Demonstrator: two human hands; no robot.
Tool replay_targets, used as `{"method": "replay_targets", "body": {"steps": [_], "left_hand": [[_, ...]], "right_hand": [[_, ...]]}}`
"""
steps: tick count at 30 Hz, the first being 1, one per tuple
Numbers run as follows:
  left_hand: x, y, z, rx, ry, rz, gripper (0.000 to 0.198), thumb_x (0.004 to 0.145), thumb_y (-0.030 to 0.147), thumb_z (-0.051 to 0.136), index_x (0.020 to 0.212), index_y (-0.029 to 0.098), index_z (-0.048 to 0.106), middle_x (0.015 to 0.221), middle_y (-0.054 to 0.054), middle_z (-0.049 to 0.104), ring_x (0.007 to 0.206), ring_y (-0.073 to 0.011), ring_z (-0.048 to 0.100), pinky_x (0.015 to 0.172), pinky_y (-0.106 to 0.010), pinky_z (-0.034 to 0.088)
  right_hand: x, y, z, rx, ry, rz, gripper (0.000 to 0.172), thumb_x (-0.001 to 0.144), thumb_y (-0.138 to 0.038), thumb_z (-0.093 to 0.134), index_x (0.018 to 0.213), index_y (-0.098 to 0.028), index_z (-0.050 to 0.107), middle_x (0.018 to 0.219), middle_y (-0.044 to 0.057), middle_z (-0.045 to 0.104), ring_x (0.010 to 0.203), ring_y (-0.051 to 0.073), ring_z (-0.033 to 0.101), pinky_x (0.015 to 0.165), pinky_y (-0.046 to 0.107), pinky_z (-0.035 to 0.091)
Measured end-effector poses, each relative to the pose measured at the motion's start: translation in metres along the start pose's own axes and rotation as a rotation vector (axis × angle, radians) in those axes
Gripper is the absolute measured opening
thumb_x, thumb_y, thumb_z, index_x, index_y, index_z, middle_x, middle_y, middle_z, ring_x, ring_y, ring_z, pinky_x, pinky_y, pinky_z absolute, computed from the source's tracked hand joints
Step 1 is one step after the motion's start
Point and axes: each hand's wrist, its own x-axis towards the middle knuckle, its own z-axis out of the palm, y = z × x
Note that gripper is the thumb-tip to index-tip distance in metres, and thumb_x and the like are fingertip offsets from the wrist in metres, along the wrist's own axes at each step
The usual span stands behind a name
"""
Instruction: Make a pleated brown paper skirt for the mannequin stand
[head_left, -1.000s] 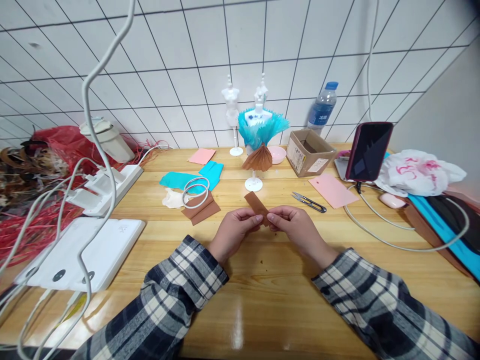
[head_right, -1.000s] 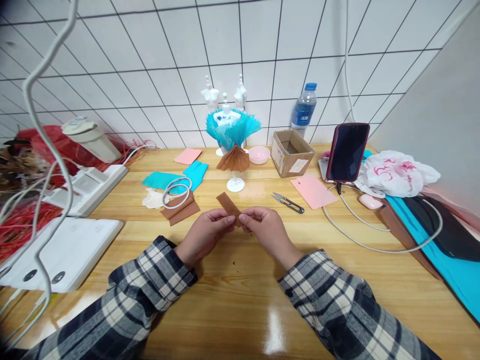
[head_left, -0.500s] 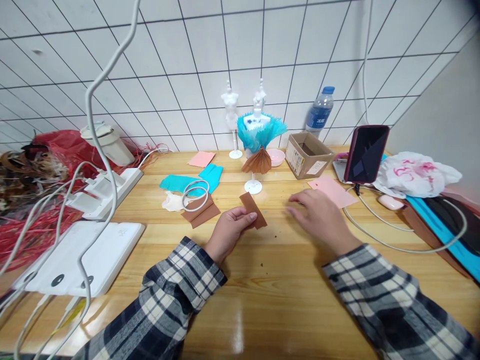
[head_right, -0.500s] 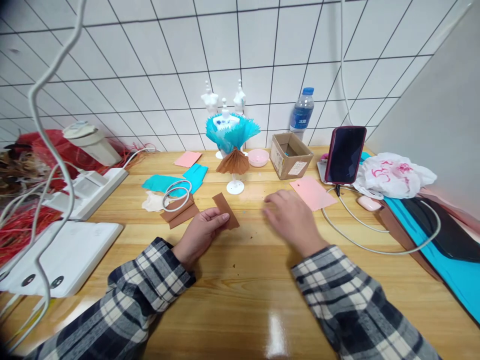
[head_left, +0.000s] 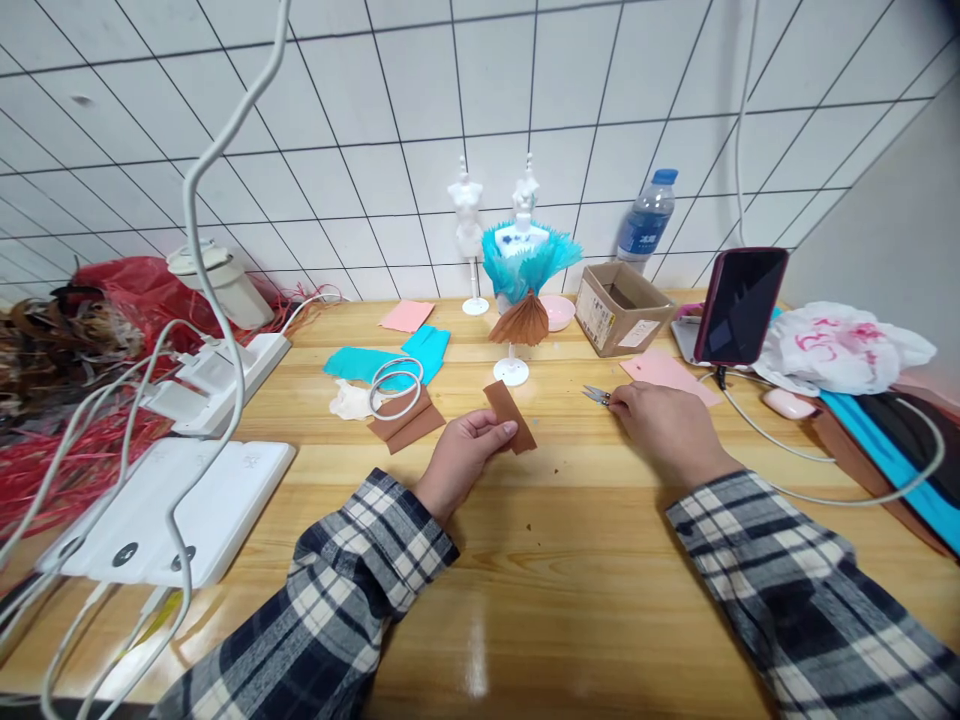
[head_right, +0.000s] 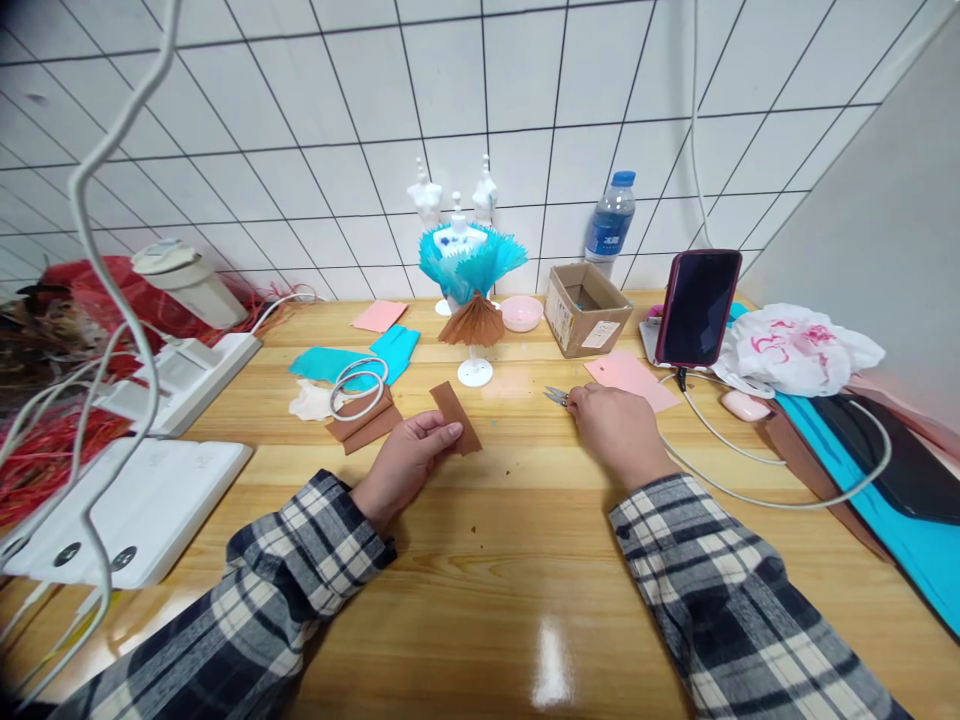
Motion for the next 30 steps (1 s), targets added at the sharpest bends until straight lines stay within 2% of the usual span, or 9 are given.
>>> {"method": "replay_targets", "body": {"steps": [5, 10, 13, 15, 18, 20, 22, 25, 30], "left_hand": [[-0.001, 0.000, -0.001, 0.005, -0.052, 0.002, 0.028, 0.069, 0.033, 0.080, 0.086, 0.013, 0.072, 0.087, -0.006, 0.075, 0.075, -0.0163, 0.067, 0.078, -0.029, 0.049], [-0.005, 0.005, 0.000, -0.029, -0.155, 0.001, 0.028, 0.071, 0.031, 0.079, 0.092, 0.014, 0.074, 0.104, -0.010, 0.074, 0.096, -0.0224, 0.065, 0.090, -0.033, 0.045], [-0.010, 0.012, 0.001, -0.167, -0.278, -0.049, 0.037, 0.071, 0.030, 0.079, 0.105, 0.017, 0.073, 0.136, -0.012, 0.058, 0.125, -0.0274, 0.050, 0.098, -0.034, 0.040], [-0.013, 0.015, 0.001, -0.255, -0.377, -0.121, 0.042, 0.069, 0.031, 0.080, 0.108, 0.018, 0.072, 0.144, -0.011, 0.050, 0.129, -0.0264, 0.045, 0.096, -0.032, 0.040], [-0.017, 0.017, 0.000, -0.330, -0.468, -0.244, 0.031, 0.068, 0.032, 0.082, 0.095, 0.019, 0.076, 0.139, -0.010, 0.055, 0.108, -0.0207, 0.057, 0.082, -0.027, 0.043], [-0.018, 0.016, 0.000, -0.379, -0.473, -0.282, 0.023, 0.067, 0.031, 0.082, 0.085, 0.019, 0.077, 0.132, -0.009, 0.061, 0.087, -0.0148, 0.061, 0.072, -0.025, 0.043], [-0.017, 0.015, 0.000, -0.420, -0.443, -0.289, 0.027, 0.068, 0.030, 0.082, 0.091, 0.019, 0.077, 0.124, -0.008, 0.066, 0.077, -0.0106, 0.059, 0.067, -0.023, 0.042], [-0.015, 0.013, 0.001, -0.451, -0.411, -0.303, 0.036, 0.070, 0.027, 0.081, 0.103, 0.017, 0.074, 0.119, -0.008, 0.068, 0.078, -0.0094, 0.061, 0.069, -0.019, 0.045], [-0.013, 0.012, 0.005, -0.515, -0.387, -0.298, 0.015, 0.076, 0.018, 0.074, 0.089, 0.011, 0.074, 0.122, -0.010, 0.067, 0.086, -0.0103, 0.067, 0.077, -0.016, 0.051]], "right_hand": [[0.003, 0.005, 0.002, 0.092, -0.035, 0.093, 0.025, 0.094, -0.030, 0.042, 0.088, -0.019, 0.063, 0.082, 0.008, 0.070, 0.071, 0.021, 0.062, 0.054, 0.029, 0.024], [0.005, 0.020, 0.004, 0.472, -0.064, 0.179, 0.022, 0.089, -0.038, 0.048, 0.089, -0.022, 0.064, 0.083, 0.004, 0.072, 0.073, 0.020, 0.063, 0.060, 0.027, 0.036], [0.001, 0.008, -0.002, 0.465, 0.138, 0.117, 0.021, 0.086, -0.036, 0.052, 0.088, -0.021, 0.067, 0.092, 0.006, 0.072, 0.086, 0.023, 0.062, 0.070, 0.031, 0.041], [-0.005, -0.012, -0.009, 0.528, 0.263, 0.042, 0.019, 0.084, -0.034, 0.055, 0.085, -0.020, 0.068, 0.099, 0.007, 0.071, 0.093, 0.024, 0.061, 0.076, 0.033, 0.042], [-0.014, -0.047, -0.018, 0.874, 0.086, 0.101, 0.021, 0.082, -0.038, 0.058, 0.084, -0.020, 0.069, 0.073, 0.003, 0.069, 0.063, 0.017, 0.059, 0.059, 0.028, 0.042], [-0.018, -0.064, -0.021, 1.034, -0.037, 0.125, 0.023, 0.079, -0.040, 0.060, 0.082, -0.019, 0.070, 0.068, 0.002, 0.067, 0.056, 0.014, 0.055, 0.053, 0.026, 0.041], [-0.021, -0.073, -0.021, 1.141, -0.093, 0.141, 0.023, 0.077, -0.040, 0.062, 0.080, -0.018, 0.069, 0.069, 0.002, 0.068, 0.058, 0.014, 0.056, 0.053, 0.025, 0.042], [-0.021, -0.076, -0.018, 1.284, -0.135, 0.172, 0.020, 0.075, -0.037, 0.064, 0.076, -0.017, 0.066, 0.072, 0.004, 0.070, 0.062, 0.014, 0.060, 0.058, 0.025, 0.046], [-0.020, -0.081, -0.011, 1.486, -0.228, 0.228, 0.024, 0.072, -0.040, 0.068, 0.072, -0.017, 0.062, 0.071, 0.005, 0.071, 0.057, 0.012, 0.059, 0.054, 0.024, 0.045]]}}
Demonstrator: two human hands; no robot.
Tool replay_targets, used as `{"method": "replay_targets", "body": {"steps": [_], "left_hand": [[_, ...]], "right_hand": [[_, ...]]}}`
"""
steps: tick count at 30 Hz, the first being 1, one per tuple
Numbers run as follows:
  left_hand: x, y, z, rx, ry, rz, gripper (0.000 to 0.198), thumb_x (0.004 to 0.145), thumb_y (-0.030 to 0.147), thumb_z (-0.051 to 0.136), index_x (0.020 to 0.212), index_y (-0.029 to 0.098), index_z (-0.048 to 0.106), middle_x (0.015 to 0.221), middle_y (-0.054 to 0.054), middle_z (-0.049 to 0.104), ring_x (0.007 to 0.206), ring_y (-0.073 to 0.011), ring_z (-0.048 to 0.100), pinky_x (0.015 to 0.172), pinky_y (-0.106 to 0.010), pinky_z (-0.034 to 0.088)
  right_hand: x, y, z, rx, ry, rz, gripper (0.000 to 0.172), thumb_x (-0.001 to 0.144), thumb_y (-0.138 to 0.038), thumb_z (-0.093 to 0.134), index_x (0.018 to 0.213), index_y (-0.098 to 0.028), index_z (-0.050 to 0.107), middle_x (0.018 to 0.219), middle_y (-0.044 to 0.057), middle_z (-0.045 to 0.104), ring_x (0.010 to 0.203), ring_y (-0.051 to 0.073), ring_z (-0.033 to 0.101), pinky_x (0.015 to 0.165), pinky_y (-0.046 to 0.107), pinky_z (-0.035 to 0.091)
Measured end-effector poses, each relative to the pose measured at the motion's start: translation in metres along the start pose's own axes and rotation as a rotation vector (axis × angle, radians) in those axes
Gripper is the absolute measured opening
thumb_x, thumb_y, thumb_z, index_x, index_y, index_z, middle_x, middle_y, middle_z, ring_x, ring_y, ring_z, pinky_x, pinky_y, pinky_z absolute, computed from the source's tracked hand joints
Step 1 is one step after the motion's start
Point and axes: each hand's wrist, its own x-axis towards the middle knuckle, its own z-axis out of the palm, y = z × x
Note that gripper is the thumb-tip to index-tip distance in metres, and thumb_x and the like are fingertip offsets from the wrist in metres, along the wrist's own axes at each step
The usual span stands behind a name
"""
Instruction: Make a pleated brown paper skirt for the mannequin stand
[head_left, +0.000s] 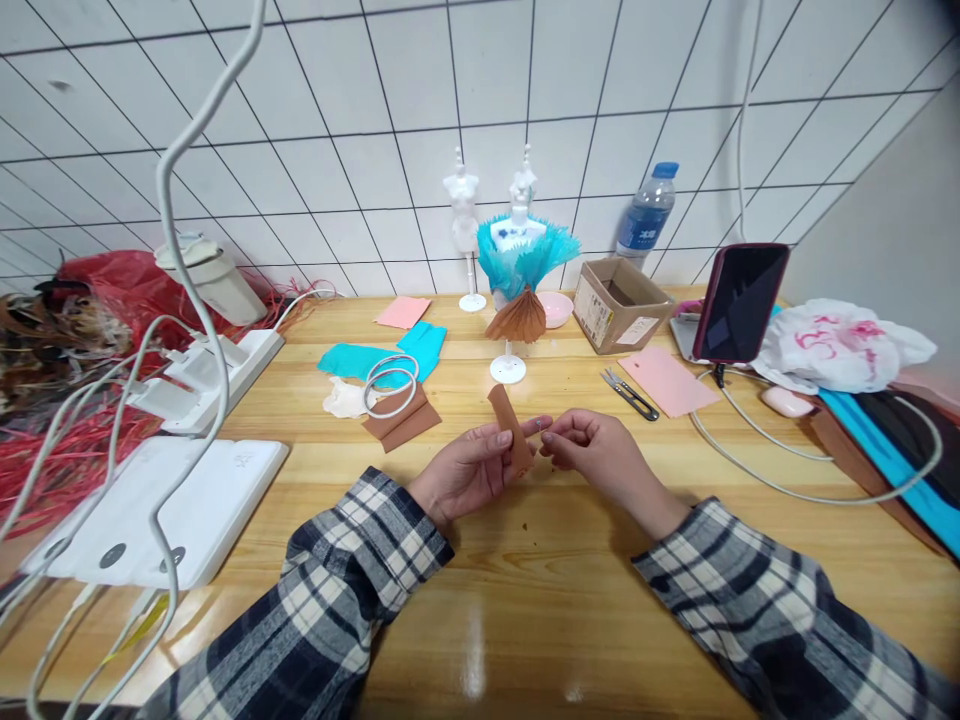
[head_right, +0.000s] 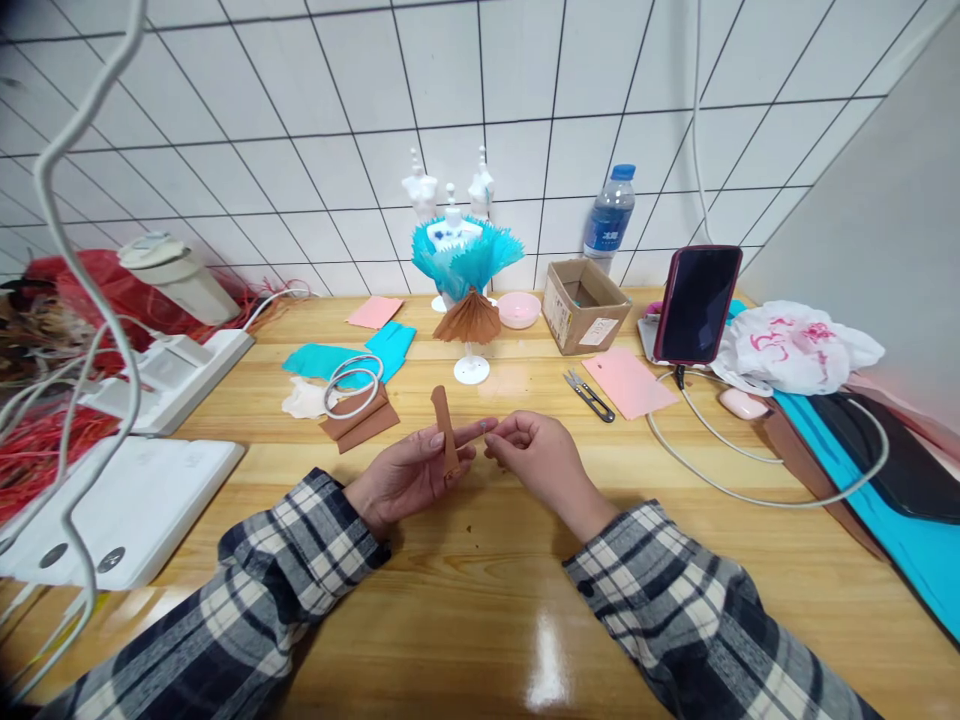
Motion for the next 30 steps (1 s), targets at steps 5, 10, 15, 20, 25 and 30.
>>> {"method": "replay_targets", "body": {"steps": [5, 10, 15, 20, 25, 30], "left_hand": [[0.003, -0.003, 0.005, -0.048, 0.111, 0.030, 0.017, 0.087, 0.007, 0.055, 0.094, 0.005, 0.071, 0.092, -0.010, 0.076, 0.086, -0.0122, 0.071, 0.077, -0.014, 0.055], [0.002, 0.005, 0.012, -0.133, 0.359, 0.080, 0.024, 0.091, 0.004, 0.046, 0.080, 0.007, 0.067, 0.079, -0.008, 0.076, 0.073, -0.0109, 0.073, 0.068, -0.015, 0.058], [0.001, 0.015, 0.010, -0.153, 0.447, 0.223, 0.017, 0.090, 0.006, 0.049, 0.084, 0.007, 0.066, 0.087, -0.011, 0.075, 0.079, -0.0129, 0.073, 0.074, -0.018, 0.058], [0.003, 0.003, 0.000, -0.006, 0.329, 0.243, 0.011, 0.081, 0.009, 0.063, 0.089, 0.007, 0.071, 0.101, -0.013, 0.074, 0.095, -0.0172, 0.070, 0.089, -0.025, 0.053], [0.004, -0.002, -0.003, 0.108, 0.317, 0.336, 0.013, 0.072, 0.013, 0.075, 0.085, 0.010, 0.074, 0.101, -0.009, 0.075, 0.101, -0.0149, 0.066, 0.098, -0.023, 0.045], [0.004, -0.005, 0.002, 0.233, 0.309, 0.362, 0.014, 0.070, 0.022, 0.078, 0.081, 0.013, 0.075, 0.096, -0.007, 0.075, 0.097, -0.0180, 0.065, 0.095, -0.029, 0.043]], "right_hand": [[-0.002, -0.001, 0.010, 0.066, 0.025, 0.037, 0.030, 0.068, -0.044, 0.074, 0.072, -0.017, 0.062, 0.069, 0.003, 0.069, 0.055, 0.011, 0.058, 0.052, 0.023, 0.047], [-0.002, -0.001, 0.003, 0.064, -0.041, -0.014, 0.037, 0.076, -0.052, 0.065, 0.084, -0.016, 0.070, 0.077, 0.006, 0.072, 0.059, 0.013, 0.061, 0.058, 0.027, 0.050], [0.018, 0.008, -0.050, -0.554, 0.368, -0.301, 0.038, 0.092, -0.043, 0.045, 0.106, -0.018, 0.069, 0.095, 0.011, 0.070, 0.083, 0.022, 0.062, 0.077, 0.037, 0.048], [0.042, 0.031, -0.094, -1.202, 0.500, -0.211, 0.035, 0.088, -0.039, 0.052, 0.106, -0.011, 0.066, 0.105, 0.020, 0.063, 0.103, 0.032, 0.054, 0.088, 0.044, 0.041], [0.037, 0.029, -0.090, -1.127, 0.419, -0.141, 0.015, 0.087, -0.023, 0.047, 0.092, -0.014, 0.059, 0.090, 0.017, 0.065, 0.084, 0.027, 0.058, 0.074, 0.036, 0.041], [0.010, -0.004, -0.050, -0.447, 0.270, -0.274, 0.026, 0.092, -0.036, 0.040, 0.110, -0.018, 0.048, 0.075, 0.004, 0.066, 0.066, 0.019, 0.056, 0.063, 0.029, 0.040]]}}
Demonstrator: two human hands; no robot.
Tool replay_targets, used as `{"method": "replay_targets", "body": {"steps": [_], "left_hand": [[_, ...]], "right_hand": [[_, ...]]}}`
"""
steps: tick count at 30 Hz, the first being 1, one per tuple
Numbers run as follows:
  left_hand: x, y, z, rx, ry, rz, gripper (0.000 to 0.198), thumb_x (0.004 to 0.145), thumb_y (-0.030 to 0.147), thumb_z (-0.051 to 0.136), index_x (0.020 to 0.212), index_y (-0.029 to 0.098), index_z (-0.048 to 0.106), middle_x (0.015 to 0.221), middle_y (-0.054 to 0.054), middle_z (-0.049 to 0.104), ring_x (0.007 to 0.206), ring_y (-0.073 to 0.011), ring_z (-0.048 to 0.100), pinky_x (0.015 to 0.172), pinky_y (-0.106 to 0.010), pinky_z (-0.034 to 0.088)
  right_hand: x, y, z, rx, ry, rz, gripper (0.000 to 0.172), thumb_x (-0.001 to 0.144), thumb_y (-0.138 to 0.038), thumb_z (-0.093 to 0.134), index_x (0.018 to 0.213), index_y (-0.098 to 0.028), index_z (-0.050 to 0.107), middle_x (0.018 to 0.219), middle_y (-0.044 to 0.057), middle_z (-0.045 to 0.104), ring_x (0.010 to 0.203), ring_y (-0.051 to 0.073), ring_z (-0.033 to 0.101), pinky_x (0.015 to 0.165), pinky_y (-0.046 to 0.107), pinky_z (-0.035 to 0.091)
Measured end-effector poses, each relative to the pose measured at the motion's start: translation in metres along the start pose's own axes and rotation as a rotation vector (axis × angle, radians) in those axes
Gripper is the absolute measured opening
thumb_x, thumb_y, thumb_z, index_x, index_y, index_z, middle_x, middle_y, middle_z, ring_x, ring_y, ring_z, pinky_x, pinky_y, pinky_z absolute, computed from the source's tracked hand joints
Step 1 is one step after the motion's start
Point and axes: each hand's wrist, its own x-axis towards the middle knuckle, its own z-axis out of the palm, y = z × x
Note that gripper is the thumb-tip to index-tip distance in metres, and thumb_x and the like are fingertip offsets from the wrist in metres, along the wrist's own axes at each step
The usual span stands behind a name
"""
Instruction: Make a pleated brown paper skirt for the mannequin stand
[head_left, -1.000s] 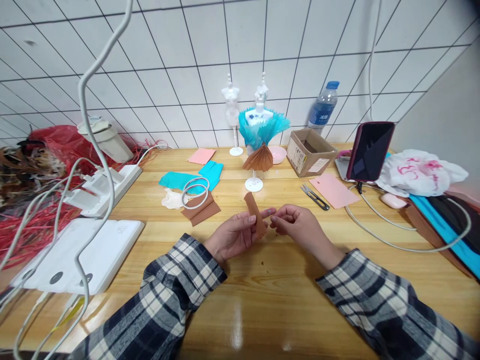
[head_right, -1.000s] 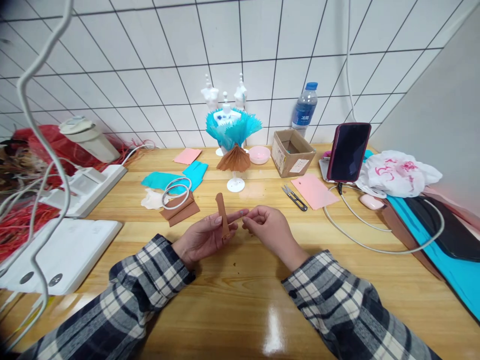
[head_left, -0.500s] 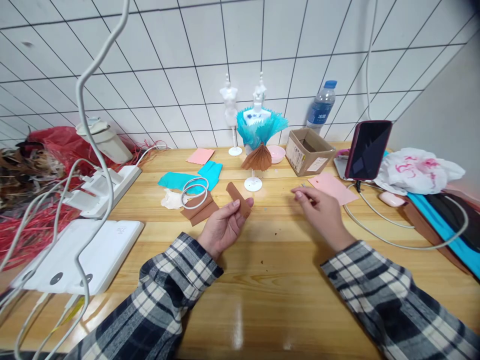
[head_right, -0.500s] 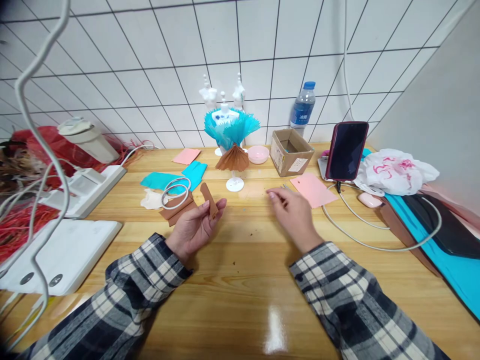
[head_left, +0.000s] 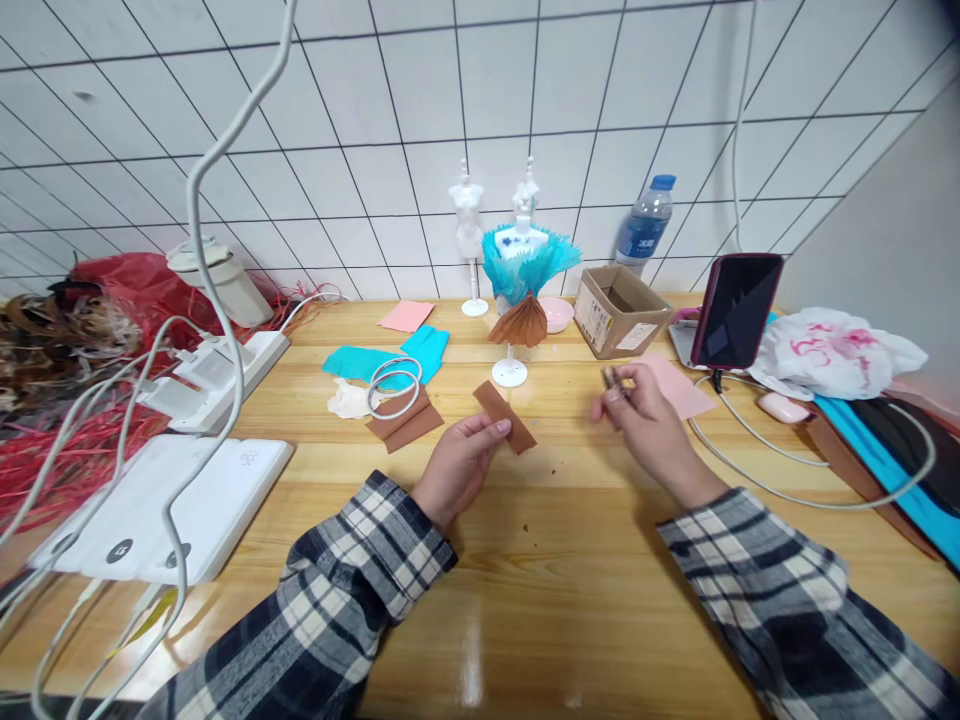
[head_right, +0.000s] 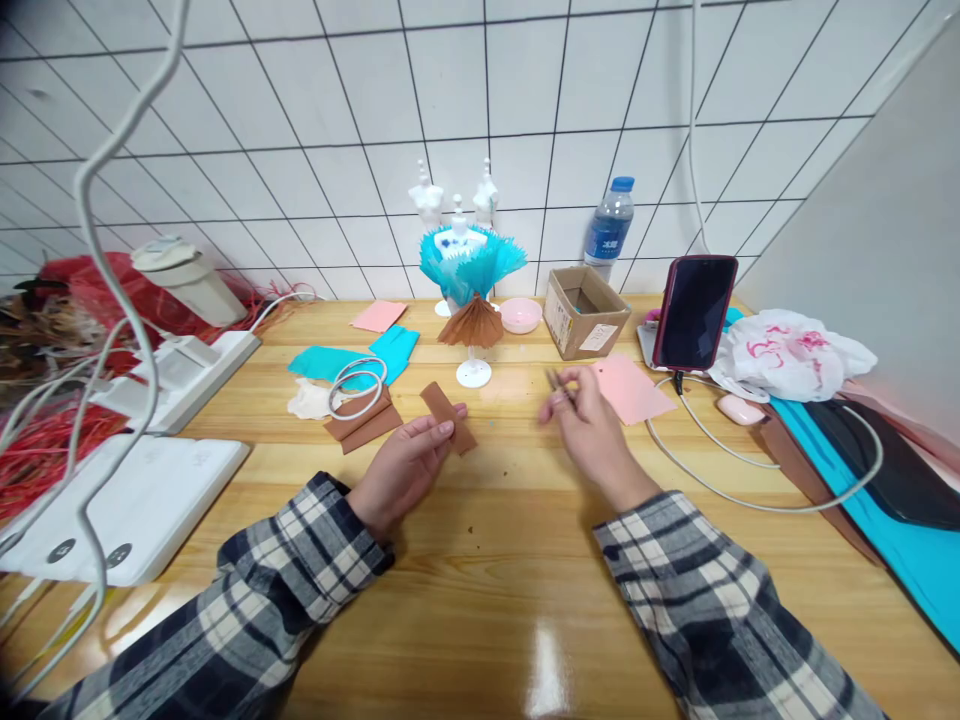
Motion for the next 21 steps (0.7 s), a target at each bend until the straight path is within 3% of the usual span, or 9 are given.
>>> {"method": "replay_targets", "body": {"steps": [2, 4, 9, 12, 16, 21], "left_hand": [[-0.001, -0.003, 0.001, 0.065, 0.000, 0.033, 0.014, 0.072, 0.024, 0.077, 0.079, 0.013, 0.075, 0.092, -0.007, 0.075, 0.095, -0.0188, 0.064, 0.092, -0.030, 0.043], [-0.002, -0.006, 0.001, 0.136, 0.011, 0.064, 0.014, 0.072, 0.027, 0.077, 0.077, 0.013, 0.074, 0.087, -0.006, 0.074, 0.093, -0.0193, 0.063, 0.090, -0.031, 0.042], [-0.001, -0.006, 0.001, 0.268, 0.010, 0.065, 0.018, 0.071, 0.029, 0.078, 0.078, 0.013, 0.074, 0.086, -0.007, 0.072, 0.089, -0.0208, 0.063, 0.089, -0.033, 0.042], [0.000, -0.002, 0.003, 0.331, -0.027, 0.078, 0.022, 0.072, 0.033, 0.076, 0.084, 0.015, 0.076, 0.096, -0.009, 0.071, 0.094, -0.0239, 0.062, 0.091, -0.036, 0.042], [-0.001, 0.004, 0.005, 0.499, -0.047, 0.160, 0.016, 0.069, 0.033, 0.078, 0.077, 0.019, 0.077, 0.103, -0.009, 0.069, 0.107, -0.0277, 0.058, 0.097, -0.036, 0.040], [-0.003, 0.002, 0.006, 0.698, -0.080, 0.207, 0.015, 0.074, 0.034, 0.074, 0.070, 0.020, 0.077, 0.097, -0.008, 0.066, 0.099, -0.0253, 0.059, 0.094, -0.034, 0.040]], "right_hand": [[-0.010, -0.018, 0.014, 0.221, -0.295, 0.055, 0.035, 0.087, -0.047, 0.049, 0.103, -0.018, 0.056, 0.066, 0.000, 0.061, 0.059, 0.016, 0.053, 0.059, 0.027, 0.038], [-0.018, -0.028, 0.029, 0.288, -0.411, 0.131, 0.039, 0.080, -0.053, 0.058, 0.094, -0.016, 0.063, 0.067, 0.000, 0.060, 0.058, 0.014, 0.051, 0.057, 0.026, 0.037], [-0.023, -0.028, 0.049, 0.322, -0.341, 0.232, 0.031, 0.074, -0.044, 0.067, 0.085, -0.015, 0.064, 0.074, 0.001, 0.064, 0.066, 0.015, 0.053, 0.064, 0.027, 0.039], [-0.020, -0.025, 0.044, 0.378, -0.299, 0.237, 0.026, 0.074, -0.040, 0.066, 0.080, -0.016, 0.061, 0.073, 0.002, 0.065, 0.066, 0.014, 0.054, 0.062, 0.027, 0.039], [-0.018, -0.025, 0.035, 0.442, -0.313, 0.257, 0.027, 0.074, -0.041, 0.066, 0.082, -0.016, 0.060, 0.071, 0.001, 0.064, 0.058, 0.011, 0.049, 0.054, 0.024, 0.035], [-0.020, -0.027, 0.036, 0.418, -0.375, 0.235, 0.022, 0.074, -0.037, 0.065, 0.079, -0.017, 0.058, 0.069, 0.000, 0.063, 0.061, 0.012, 0.052, 0.057, 0.024, 0.039]]}}
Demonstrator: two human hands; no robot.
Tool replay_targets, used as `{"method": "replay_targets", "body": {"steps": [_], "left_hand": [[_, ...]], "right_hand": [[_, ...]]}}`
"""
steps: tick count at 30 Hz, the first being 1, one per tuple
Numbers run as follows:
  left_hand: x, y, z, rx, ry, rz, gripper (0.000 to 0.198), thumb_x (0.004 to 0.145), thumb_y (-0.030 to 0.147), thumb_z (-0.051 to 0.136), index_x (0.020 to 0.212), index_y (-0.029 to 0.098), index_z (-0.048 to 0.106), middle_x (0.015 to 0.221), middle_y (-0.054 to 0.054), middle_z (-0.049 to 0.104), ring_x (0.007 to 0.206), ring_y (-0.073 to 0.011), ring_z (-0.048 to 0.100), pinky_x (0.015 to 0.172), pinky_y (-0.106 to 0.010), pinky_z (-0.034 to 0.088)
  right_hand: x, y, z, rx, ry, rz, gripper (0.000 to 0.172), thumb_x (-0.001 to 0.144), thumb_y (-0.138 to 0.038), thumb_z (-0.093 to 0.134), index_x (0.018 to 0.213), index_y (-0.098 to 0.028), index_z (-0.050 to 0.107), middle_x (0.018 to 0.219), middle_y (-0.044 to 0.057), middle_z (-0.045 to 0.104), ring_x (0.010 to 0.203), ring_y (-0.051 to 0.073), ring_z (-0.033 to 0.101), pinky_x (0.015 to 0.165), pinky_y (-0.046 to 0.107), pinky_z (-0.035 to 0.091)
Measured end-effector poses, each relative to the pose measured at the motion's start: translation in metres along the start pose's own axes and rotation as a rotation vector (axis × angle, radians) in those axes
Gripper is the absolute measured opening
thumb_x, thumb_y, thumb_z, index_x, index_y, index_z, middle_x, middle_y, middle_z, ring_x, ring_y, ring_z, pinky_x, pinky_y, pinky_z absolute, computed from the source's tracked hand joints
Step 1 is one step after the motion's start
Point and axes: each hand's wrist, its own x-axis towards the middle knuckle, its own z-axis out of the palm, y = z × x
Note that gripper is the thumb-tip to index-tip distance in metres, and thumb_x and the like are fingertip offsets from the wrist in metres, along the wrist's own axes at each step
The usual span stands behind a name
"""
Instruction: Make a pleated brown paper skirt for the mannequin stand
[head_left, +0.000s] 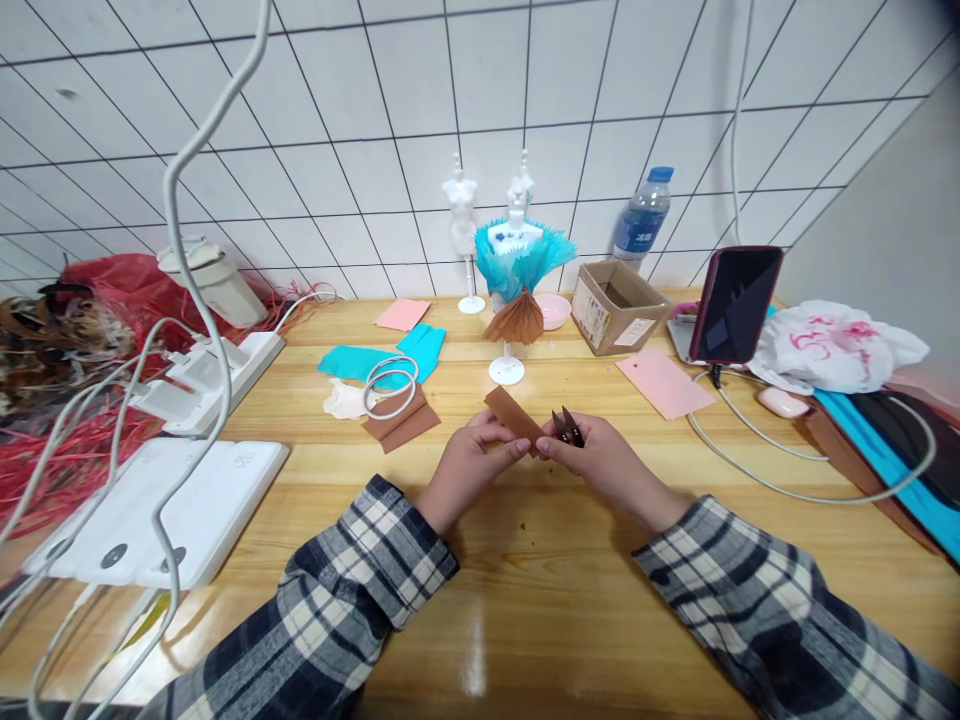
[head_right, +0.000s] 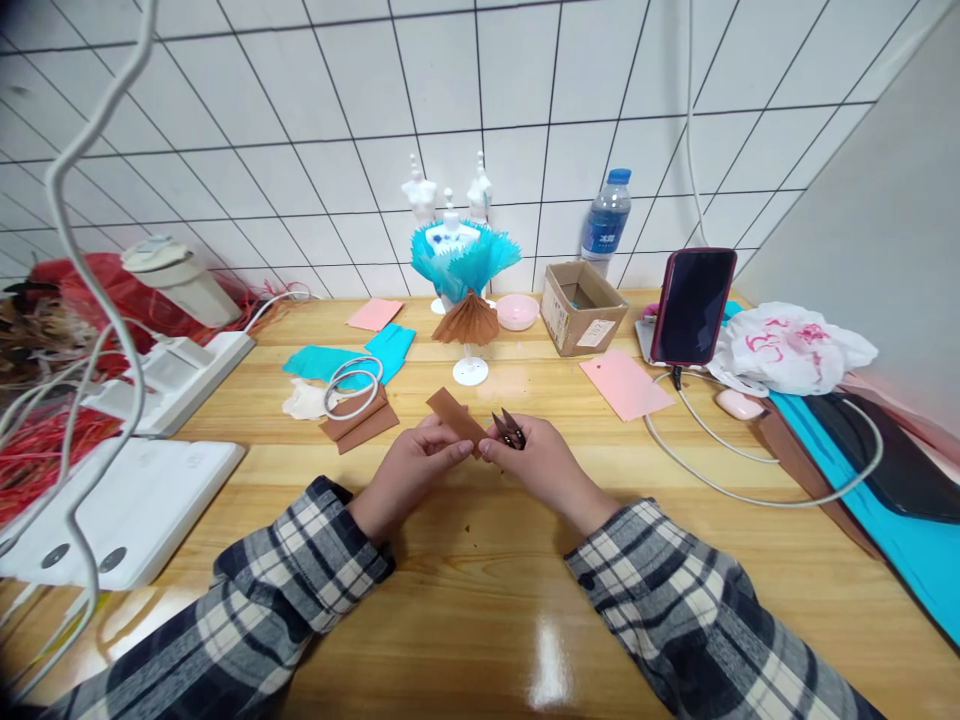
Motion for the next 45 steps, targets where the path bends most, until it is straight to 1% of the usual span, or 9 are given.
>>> {"method": "replay_targets", "body": {"steps": [3, 8, 12, 17, 22, 27, 34, 41, 45], "left_hand": [[0.000, -0.001, 0.000, 0.000, -0.003, 0.017, 0.015, 0.074, 0.033, 0.074, 0.069, 0.020, 0.076, 0.097, -0.007, 0.065, 0.098, -0.0246, 0.058, 0.092, -0.034, 0.041], [0.002, 0.002, -0.004, 0.055, -0.008, 0.024, 0.015, 0.075, 0.032, 0.073, 0.084, 0.021, 0.079, 0.103, -0.008, 0.068, 0.107, -0.0270, 0.057, 0.097, -0.035, 0.038], [0.001, 0.002, -0.005, 0.081, -0.024, 0.009, 0.011, 0.072, 0.030, 0.076, 0.079, 0.021, 0.079, 0.099, -0.009, 0.070, 0.109, -0.0281, 0.057, 0.099, -0.036, 0.037], [0.002, -0.004, -0.007, -0.105, 0.087, -0.078, 0.015, 0.070, 0.032, 0.078, 0.076, 0.018, 0.077, 0.098, -0.008, 0.071, 0.112, -0.0272, 0.055, 0.096, -0.034, 0.039], [0.008, -0.008, -0.009, -0.473, 0.213, -0.141, 0.019, 0.070, 0.030, 0.078, 0.081, 0.015, 0.075, 0.091, -0.005, 0.071, 0.096, -0.0195, 0.059, 0.090, -0.030, 0.041], [0.007, -0.011, -0.001, -0.698, 0.213, -0.164, 0.014, 0.070, 0.022, 0.079, 0.070, 0.013, 0.069, 0.073, 0.000, 0.066, 0.079, -0.0114, 0.057, 0.082, -0.024, 0.042], [-0.002, -0.006, 0.006, -0.709, 0.181, -0.213, 0.015, 0.073, 0.023, 0.077, 0.070, 0.013, 0.067, 0.071, 0.001, 0.064, 0.072, -0.0103, 0.057, 0.077, -0.024, 0.042], [-0.002, 0.001, 0.010, -0.775, 0.329, -0.141, 0.015, 0.069, 0.022, 0.079, 0.070, 0.013, 0.066, 0.076, 0.000, 0.067, 0.083, -0.0110, 0.060, 0.089, -0.024, 0.041], [-0.004, -0.001, 0.013, -0.713, 0.312, -0.176, 0.018, 0.069, 0.025, 0.080, 0.072, 0.013, 0.067, 0.073, 0.000, 0.066, 0.077, -0.0110, 0.058, 0.082, -0.024, 0.044]], "right_hand": [[0.000, 0.002, 0.002, -0.034, 0.005, -0.019, 0.021, 0.075, -0.038, 0.065, 0.079, -0.018, 0.058, 0.070, 0.000, 0.064, 0.063, 0.013, 0.053, 0.058, 0.025, 0.040], [0.002, 0.004, -0.001, -0.099, -0.013, -0.053, 0.019, 0.077, -0.037, 0.063, 0.077, -0.018, 0.060, 0.067, -0.002, 0.061, 0.062, 0.013, 0.051, 0.059, 0.025, 0.037], [0.002, 0.004, -0.002, -0.130, -0.034, -0.056, 0.019, 0.077, -0.036, 0.063, 0.076, -0.018, 0.059, 0.067, -0.002, 0.060, 0.062, 0.013, 0.052, 0.060, 0.026, 0.038], [0.001, 0.008, 0.004, -0.133, 0.093, -0.100, 0.029, 0.083, -0.043, 0.057, 0.099, -0.019, 0.059, 0.080, 0.001, 0.065, 0.072, 0.015, 0.058, 0.067, 0.027, 0.045], [-0.004, 0.015, 0.023, -0.120, -0.039, -0.085, 0.032, 0.095, -0.046, 0.036, 0.094, -0.021, 0.056, 0.068, -0.001, 0.060, 0.059, 0.014, 0.056, 0.060, 0.027, 0.044], [-0.011, 0.019, 0.046, -0.034, 0.003, -0.125, 0.040, 0.096, -0.054, 0.027, 0.089, -0.023, 0.051, 0.065, -0.003, 0.048, 0.057, 0.014, 0.048, 0.054, 0.026, 0.041], [-0.014, 0.015, 0.052, -0.055, -0.146, -0.129, 0.033, 0.098, -0.053, 0.027, 0.089, -0.023, 0.038, 0.067, -0.002, 0.053, 0.060, 0.014, 0.054, 0.060, 0.028, 0.045], [-0.015, 0.012, 0.048, -0.077, -0.174, -0.117, 0.030, 0.098, -0.050, 0.027, 0.087, -0.023, 0.035, 0.072, -0.001, 0.055, 0.062, 0.013, 0.054, 0.062, 0.029, 0.046], [-0.014, 0.013, 0.049, -0.064, -0.197, -0.126, 0.031, 0.098, -0.051, 0.027, 0.086, -0.023, 0.035, 0.071, -0.001, 0.055, 0.061, 0.013, 0.052, 0.062, 0.029, 0.045]]}}
